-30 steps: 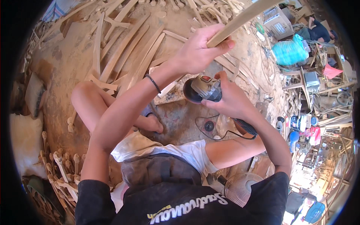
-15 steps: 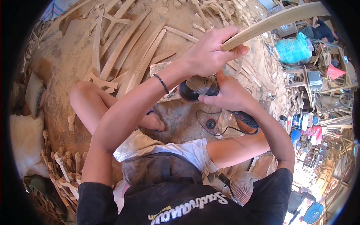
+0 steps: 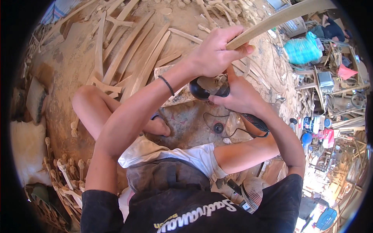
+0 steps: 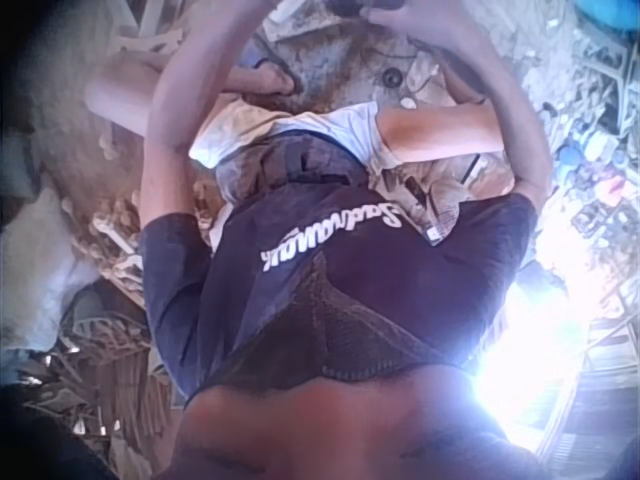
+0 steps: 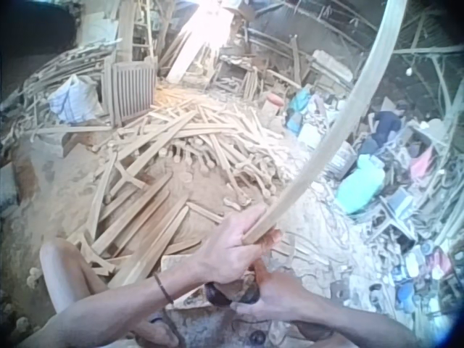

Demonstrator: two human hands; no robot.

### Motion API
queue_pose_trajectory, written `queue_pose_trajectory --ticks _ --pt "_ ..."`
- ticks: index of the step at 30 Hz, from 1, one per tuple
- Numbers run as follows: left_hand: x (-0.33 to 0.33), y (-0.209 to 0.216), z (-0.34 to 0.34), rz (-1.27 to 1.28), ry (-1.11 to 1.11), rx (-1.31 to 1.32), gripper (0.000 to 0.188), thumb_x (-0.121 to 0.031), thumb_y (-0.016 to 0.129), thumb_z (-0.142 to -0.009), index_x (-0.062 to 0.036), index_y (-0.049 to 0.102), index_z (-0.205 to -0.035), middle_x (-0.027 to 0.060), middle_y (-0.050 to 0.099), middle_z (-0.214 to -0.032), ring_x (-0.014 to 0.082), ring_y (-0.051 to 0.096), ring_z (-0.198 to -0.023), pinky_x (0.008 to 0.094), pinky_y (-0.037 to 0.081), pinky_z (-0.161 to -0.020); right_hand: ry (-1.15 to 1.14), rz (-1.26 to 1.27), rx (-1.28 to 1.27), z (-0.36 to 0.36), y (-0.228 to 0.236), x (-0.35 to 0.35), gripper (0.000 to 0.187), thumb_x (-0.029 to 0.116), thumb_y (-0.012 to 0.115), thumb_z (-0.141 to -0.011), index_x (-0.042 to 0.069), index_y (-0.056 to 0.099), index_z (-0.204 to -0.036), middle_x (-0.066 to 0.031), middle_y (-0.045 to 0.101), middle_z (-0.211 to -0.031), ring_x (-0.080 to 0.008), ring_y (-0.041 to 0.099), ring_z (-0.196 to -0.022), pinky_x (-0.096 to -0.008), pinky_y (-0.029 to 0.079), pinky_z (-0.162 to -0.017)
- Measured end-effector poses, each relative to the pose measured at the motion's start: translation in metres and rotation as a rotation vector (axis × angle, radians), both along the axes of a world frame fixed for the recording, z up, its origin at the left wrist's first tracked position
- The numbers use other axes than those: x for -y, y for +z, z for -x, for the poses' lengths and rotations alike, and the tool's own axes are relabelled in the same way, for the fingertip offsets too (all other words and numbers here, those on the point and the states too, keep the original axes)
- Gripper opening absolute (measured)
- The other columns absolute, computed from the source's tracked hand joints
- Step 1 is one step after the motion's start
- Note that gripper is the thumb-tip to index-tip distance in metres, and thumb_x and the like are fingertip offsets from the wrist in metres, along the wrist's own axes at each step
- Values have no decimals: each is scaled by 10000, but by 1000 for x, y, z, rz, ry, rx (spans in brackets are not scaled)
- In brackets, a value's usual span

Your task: The person sands a wooden sword component with an angle grinder and applies adhesive to join parts of the guard and blade.

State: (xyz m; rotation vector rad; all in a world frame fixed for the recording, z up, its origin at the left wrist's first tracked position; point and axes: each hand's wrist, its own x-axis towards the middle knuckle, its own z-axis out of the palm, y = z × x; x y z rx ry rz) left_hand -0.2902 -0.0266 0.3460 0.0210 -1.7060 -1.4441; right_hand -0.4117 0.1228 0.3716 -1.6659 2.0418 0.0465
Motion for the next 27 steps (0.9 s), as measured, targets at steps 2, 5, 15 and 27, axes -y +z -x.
queue_pose_trajectory --ticks 2,5,15,27 --pt "0 0 1 3 -29 9 191 -169 730 -1050 4 661 -1095 19 627 -899 123 568 -861 331 486 -779 28 25 49 0 -4 -1 919 502 842 -840 -66 444 -1443 -332 754 -1042 -514 756 -997 -553 597 -896" --pt "1 -1 1 44 14 19 193 -165 732 -1046 7 665 -1103 19 633 -901 122 577 -869 329 489 -782 18 27 92 -2 -5 -1 900 506 839 -844 -48 448 -1436 -346 747 -1053 -522 750 -1005 -565 594 -896" --pt "0 -2 2 -35 -41 26 181 -172 724 -1054 -12 669 -1115 -3 624 -914 106 564 -878 317 474 -783 -89 -8 -166 -3 17 4 858 454 838 -831 -75 446 -1380 -297 757 -962 -492 764 -939 -546 604 -828" --pt "1 -2 6 -41 -13 59 210 -211 728 -1059 -16 679 -1118 -5 648 -952 114 584 -918 320 482 -824 -45 23 136 -2 -9 -8 941 486 867 -829 -82 444 -1449 -355 745 -1049 -521 755 -999 -551 593 -907"
